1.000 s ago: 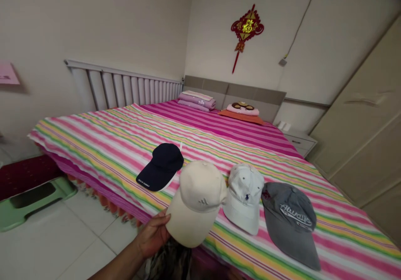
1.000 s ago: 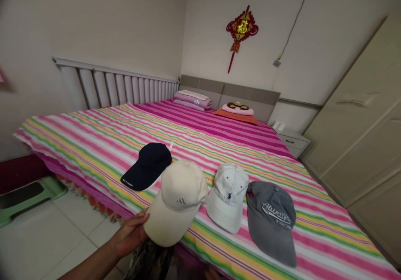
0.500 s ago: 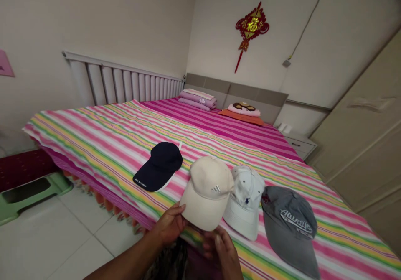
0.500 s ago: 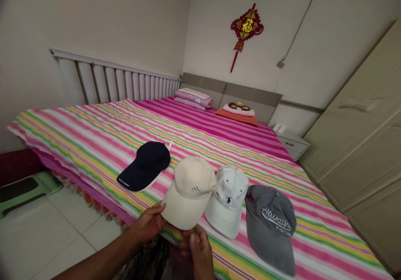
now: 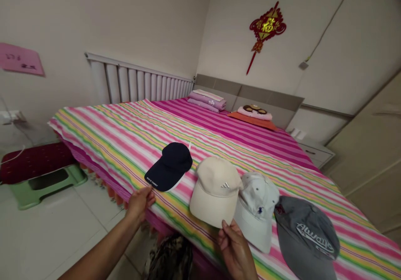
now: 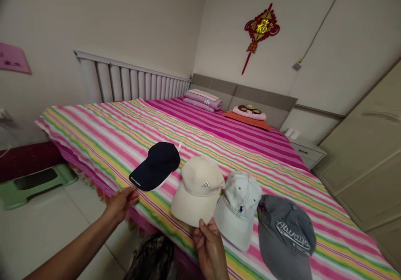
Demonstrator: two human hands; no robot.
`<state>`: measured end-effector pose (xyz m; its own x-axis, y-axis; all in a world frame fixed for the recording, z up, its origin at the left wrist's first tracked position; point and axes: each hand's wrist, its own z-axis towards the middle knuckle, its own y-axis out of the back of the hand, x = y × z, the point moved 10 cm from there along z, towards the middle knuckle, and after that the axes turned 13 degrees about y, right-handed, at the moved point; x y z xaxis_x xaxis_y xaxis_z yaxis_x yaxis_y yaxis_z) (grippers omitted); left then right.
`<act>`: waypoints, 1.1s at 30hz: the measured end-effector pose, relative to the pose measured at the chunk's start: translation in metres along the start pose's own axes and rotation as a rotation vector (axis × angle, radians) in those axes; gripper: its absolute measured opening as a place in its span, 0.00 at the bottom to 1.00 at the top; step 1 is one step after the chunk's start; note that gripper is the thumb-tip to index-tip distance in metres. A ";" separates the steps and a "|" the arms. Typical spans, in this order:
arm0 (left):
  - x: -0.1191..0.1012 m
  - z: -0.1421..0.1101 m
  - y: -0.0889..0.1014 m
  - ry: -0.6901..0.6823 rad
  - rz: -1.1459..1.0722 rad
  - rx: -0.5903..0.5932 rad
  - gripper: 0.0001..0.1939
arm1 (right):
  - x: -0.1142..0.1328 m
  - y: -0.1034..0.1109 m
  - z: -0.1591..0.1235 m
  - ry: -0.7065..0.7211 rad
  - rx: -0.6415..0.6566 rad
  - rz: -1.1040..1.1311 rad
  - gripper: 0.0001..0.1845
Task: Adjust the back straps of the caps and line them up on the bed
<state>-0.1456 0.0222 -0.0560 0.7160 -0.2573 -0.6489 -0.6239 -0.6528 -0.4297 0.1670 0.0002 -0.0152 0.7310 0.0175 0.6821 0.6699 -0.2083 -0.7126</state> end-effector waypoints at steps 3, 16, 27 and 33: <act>-0.007 0.016 0.006 0.119 0.005 -0.006 0.03 | 0.001 0.003 0.001 0.008 -0.024 0.010 0.20; -0.059 0.028 -0.034 0.061 -0.213 0.233 0.06 | -0.003 -0.016 0.012 -0.010 -0.005 -0.033 0.20; -0.098 0.062 0.017 -0.072 -0.105 0.012 0.02 | -0.070 -0.094 0.064 -0.100 0.073 -0.035 0.11; -0.102 0.052 0.039 -0.240 -0.051 -0.201 0.12 | -0.125 -0.072 0.067 -0.228 -0.015 -0.147 0.07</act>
<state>-0.2596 0.0599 -0.0393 0.6355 -0.0610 -0.7697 -0.4977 -0.7945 -0.3479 0.0356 0.0788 -0.0599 0.6375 0.2682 0.7223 0.7702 -0.2013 -0.6052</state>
